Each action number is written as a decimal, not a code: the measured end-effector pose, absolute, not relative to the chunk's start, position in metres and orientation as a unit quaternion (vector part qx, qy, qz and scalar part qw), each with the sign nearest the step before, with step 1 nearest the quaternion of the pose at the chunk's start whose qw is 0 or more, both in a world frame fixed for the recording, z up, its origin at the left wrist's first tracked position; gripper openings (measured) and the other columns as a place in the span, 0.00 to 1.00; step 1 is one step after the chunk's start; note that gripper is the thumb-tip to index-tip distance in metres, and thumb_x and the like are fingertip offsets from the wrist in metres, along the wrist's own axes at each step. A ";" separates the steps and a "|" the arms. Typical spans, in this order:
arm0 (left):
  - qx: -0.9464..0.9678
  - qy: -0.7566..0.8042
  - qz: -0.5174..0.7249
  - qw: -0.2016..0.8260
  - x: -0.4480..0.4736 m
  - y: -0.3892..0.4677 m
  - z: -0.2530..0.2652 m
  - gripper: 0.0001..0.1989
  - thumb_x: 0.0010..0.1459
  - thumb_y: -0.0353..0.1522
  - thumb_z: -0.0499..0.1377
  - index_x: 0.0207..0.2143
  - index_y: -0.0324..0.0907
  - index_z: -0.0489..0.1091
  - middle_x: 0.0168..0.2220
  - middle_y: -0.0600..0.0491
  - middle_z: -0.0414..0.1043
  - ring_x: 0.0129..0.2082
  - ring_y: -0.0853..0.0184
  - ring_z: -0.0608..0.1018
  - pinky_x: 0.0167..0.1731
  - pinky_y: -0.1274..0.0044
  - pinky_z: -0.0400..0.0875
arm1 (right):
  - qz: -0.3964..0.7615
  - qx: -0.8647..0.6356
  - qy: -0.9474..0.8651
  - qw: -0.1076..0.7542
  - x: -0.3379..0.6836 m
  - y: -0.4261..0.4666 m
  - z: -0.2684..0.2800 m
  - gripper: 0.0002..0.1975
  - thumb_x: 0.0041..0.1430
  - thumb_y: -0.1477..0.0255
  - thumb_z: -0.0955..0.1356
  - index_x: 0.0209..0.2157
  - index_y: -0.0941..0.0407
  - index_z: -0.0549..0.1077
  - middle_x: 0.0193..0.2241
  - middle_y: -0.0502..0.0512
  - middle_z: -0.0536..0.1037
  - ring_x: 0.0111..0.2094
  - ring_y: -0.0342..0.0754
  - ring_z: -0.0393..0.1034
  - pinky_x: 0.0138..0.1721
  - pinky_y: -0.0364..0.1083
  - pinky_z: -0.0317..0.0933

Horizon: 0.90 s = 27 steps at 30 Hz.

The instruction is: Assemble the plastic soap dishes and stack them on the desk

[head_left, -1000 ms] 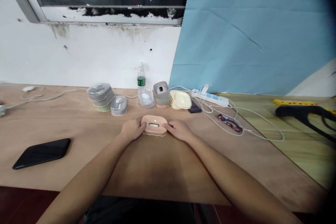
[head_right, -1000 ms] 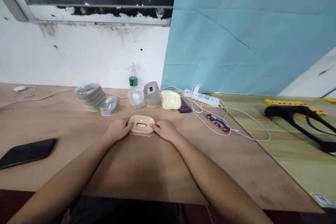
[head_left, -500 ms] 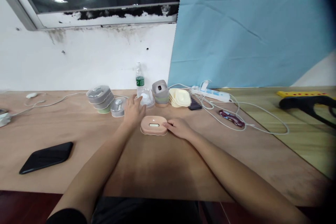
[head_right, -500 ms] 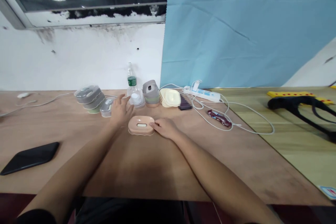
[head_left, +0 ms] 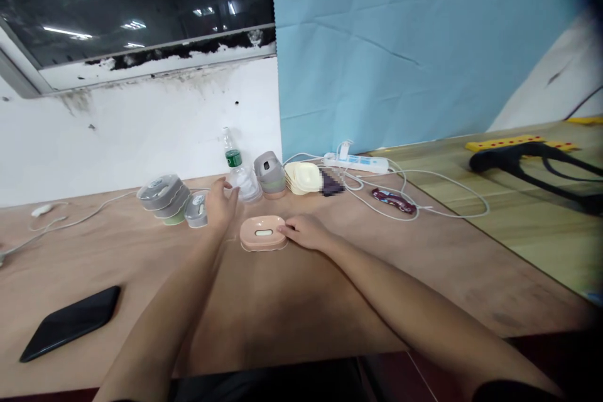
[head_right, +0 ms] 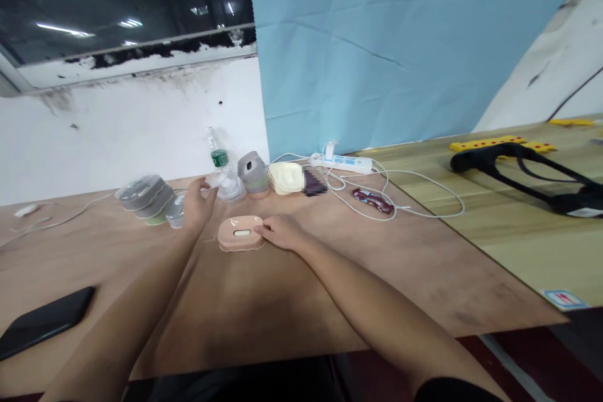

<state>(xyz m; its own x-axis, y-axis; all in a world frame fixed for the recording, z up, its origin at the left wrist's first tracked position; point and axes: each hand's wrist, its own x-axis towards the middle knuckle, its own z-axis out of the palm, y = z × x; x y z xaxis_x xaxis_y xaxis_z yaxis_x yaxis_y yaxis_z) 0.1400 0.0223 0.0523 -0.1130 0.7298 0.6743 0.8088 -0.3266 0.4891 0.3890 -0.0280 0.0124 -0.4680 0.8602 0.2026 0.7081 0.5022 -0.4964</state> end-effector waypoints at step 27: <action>-0.706 -0.626 -0.291 -0.156 0.139 -0.057 0.016 0.25 0.59 0.50 0.49 0.46 0.44 0.72 0.36 0.46 0.77 0.35 0.56 0.78 0.31 0.73 0.66 | 0.218 -0.520 -0.765 0.311 0.382 -0.018 0.002 0.26 0.61 0.52 0.59 0.18 0.56 0.62 0.17 0.49 0.67 0.22 0.43 0.60 0.24 0.42 0.45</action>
<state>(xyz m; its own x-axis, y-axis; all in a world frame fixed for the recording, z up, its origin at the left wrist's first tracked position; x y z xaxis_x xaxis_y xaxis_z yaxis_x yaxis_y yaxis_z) 0.1393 -0.0568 0.0158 0.0460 0.9752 0.2164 0.7938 -0.1672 0.5847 0.3825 -0.0176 0.0019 -0.2661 0.9310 0.2499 0.6593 0.3649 -0.6574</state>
